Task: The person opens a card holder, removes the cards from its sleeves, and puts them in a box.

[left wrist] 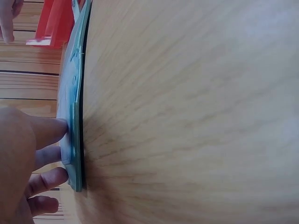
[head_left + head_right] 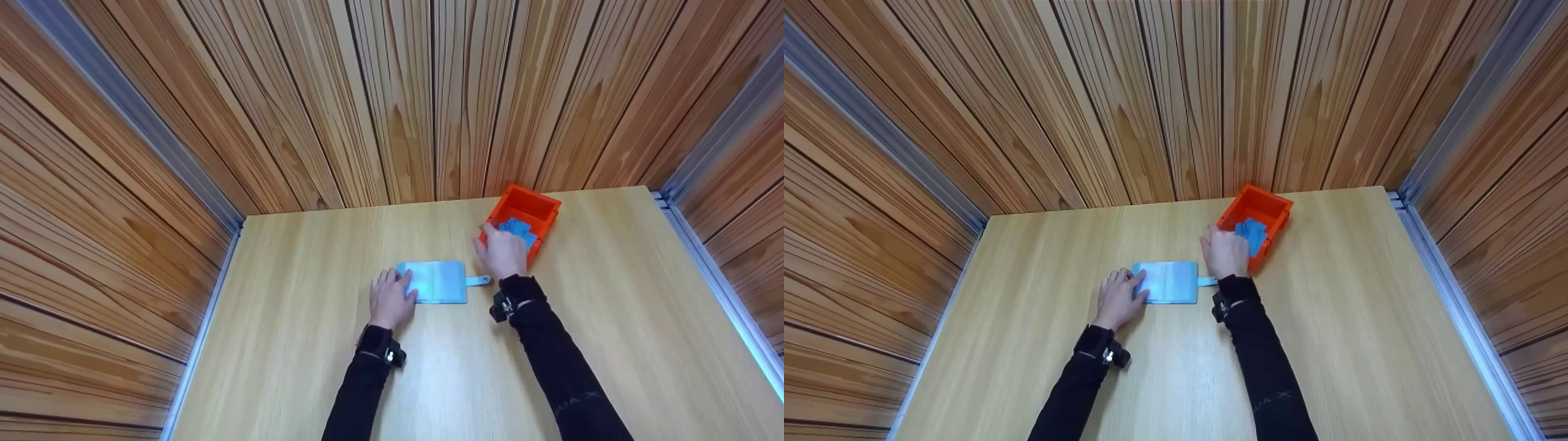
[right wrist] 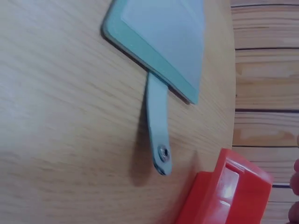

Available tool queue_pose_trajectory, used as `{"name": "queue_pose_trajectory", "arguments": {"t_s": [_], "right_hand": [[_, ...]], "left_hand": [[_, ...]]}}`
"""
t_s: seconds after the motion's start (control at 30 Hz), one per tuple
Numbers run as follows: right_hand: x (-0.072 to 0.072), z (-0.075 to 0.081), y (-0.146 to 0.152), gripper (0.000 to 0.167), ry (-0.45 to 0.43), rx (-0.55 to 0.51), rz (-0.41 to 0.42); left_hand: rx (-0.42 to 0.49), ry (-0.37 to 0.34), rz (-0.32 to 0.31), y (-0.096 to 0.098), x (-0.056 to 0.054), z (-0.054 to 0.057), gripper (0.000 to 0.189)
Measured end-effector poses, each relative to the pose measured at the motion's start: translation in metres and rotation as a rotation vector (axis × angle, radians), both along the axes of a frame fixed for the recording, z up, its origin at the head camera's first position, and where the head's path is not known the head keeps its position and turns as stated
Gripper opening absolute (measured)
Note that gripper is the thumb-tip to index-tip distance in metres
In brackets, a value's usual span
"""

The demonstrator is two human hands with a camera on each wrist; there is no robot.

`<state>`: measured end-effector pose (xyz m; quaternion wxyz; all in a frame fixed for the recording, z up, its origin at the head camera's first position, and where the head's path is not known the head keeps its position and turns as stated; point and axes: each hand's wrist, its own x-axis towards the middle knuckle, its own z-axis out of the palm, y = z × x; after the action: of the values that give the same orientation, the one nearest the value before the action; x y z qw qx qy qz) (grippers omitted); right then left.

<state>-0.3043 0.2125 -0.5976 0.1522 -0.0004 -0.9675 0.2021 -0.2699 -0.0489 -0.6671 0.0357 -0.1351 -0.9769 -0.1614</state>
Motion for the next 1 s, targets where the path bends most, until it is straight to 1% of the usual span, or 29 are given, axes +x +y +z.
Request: {"name": "queue_pose_trajectory", "arguments": {"t_s": [0.13, 0.33, 0.47, 0.53, 0.63, 0.8, 0.9, 1.0], "right_hand": [[0.001, -0.009, -0.006, 0.038, -0.031, -0.009, 0.079], [0.007, -0.024, -0.014, 0.039, -0.111, -0.019, 0.191], [0.012, -0.034, -0.02, 0.041, -0.186, -0.003, 0.253], [0.014, -0.038, -0.022, 0.044, -0.228, 0.007, 0.276], [0.016, -0.043, -0.023, 0.056, -0.299, 0.019, 0.299], [0.018, -0.05, -0.023, 0.081, -0.413, 0.044, 0.321], [0.02, -0.053, -0.022, 0.09, -0.445, 0.063, 0.32], [0.021, -0.057, -0.02, 0.092, -0.438, 0.073, 0.324]], "left_hand": [[-0.007, -0.016, 0.001, 0.0, 0.0, 0.0, 0.051], [0.009, 0.012, -0.002, -0.001, 0.0, -0.001, 0.049], [0.002, 0.018, -0.002, -0.001, -0.001, -0.003, 0.049], [0.002, 0.022, -0.003, -0.001, -0.001, -0.003, 0.049], [0.008, 0.017, -0.005, -0.001, -0.001, -0.003, 0.05], [0.012, 0.016, -0.003, -0.001, 0.0, -0.001, 0.051], [0.019, 0.018, -0.005, -0.001, 0.0, 0.0, 0.05], [0.026, 0.015, -0.006, -0.001, 0.0, 0.0, 0.05]]}}
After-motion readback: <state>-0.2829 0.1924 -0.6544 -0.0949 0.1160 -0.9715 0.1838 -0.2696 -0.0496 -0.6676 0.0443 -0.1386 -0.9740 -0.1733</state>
